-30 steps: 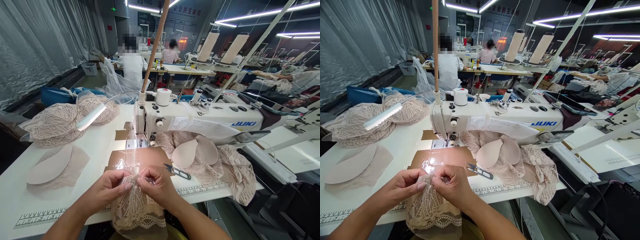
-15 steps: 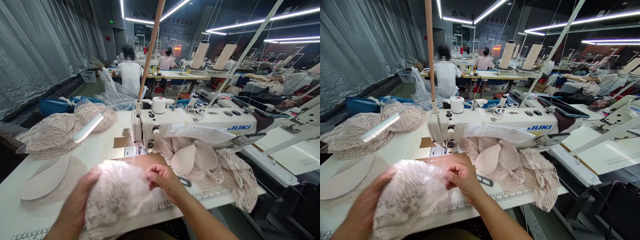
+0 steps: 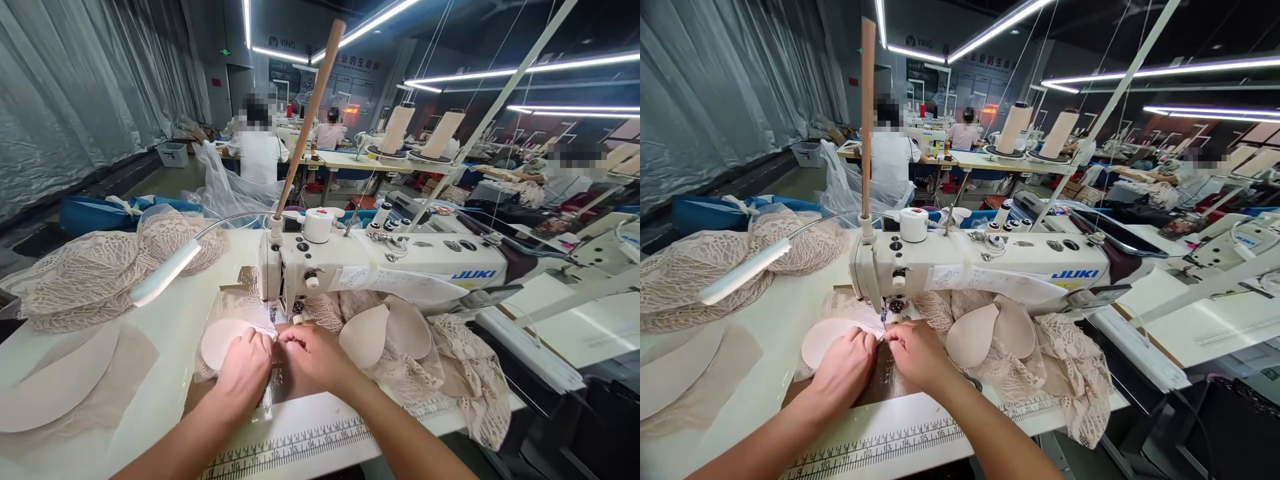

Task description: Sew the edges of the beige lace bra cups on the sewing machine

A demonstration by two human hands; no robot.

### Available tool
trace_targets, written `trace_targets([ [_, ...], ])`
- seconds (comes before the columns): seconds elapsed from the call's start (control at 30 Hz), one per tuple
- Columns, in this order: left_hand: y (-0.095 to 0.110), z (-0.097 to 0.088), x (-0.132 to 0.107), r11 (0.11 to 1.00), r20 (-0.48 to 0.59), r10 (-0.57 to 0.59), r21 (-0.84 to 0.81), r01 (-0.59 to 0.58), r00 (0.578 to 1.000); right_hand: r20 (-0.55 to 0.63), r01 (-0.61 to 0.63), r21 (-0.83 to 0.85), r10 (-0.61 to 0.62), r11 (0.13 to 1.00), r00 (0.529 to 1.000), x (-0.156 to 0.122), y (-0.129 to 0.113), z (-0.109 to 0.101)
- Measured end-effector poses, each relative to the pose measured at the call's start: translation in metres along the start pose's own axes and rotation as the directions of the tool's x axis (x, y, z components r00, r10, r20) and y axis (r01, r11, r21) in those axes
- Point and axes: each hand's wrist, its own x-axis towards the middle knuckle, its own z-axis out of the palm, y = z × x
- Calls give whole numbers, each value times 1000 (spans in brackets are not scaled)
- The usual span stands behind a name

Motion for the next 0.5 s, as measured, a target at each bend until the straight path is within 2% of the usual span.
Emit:
trace_targets([
  [0.1,11,5,-7,998,69,55,28,-57,996,14,94,-175,-93,980,996,4,10,13],
  [0.23,7,-17,-13,994,138,109,-4,-109,984,65,175,-420,-162,891,985,-1,17,29],
  [0.3,-1,-31,-11,987,187,109,-138,-84,976,74,185,-498,-171,847,982,-4,16,33],
  [0.37,-12,-39,-7,944,223,112,-330,-33,968,78,178,-557,-162,811,984,-5,14,35],
  [0.43,-23,-36,-4,892,185,136,-449,-39,973,65,141,-609,-128,781,990,-3,12,37],
  [0.5,-32,-24,-2,888,81,174,-445,-120,981,47,94,-641,-83,762,995,0,10,38],
])
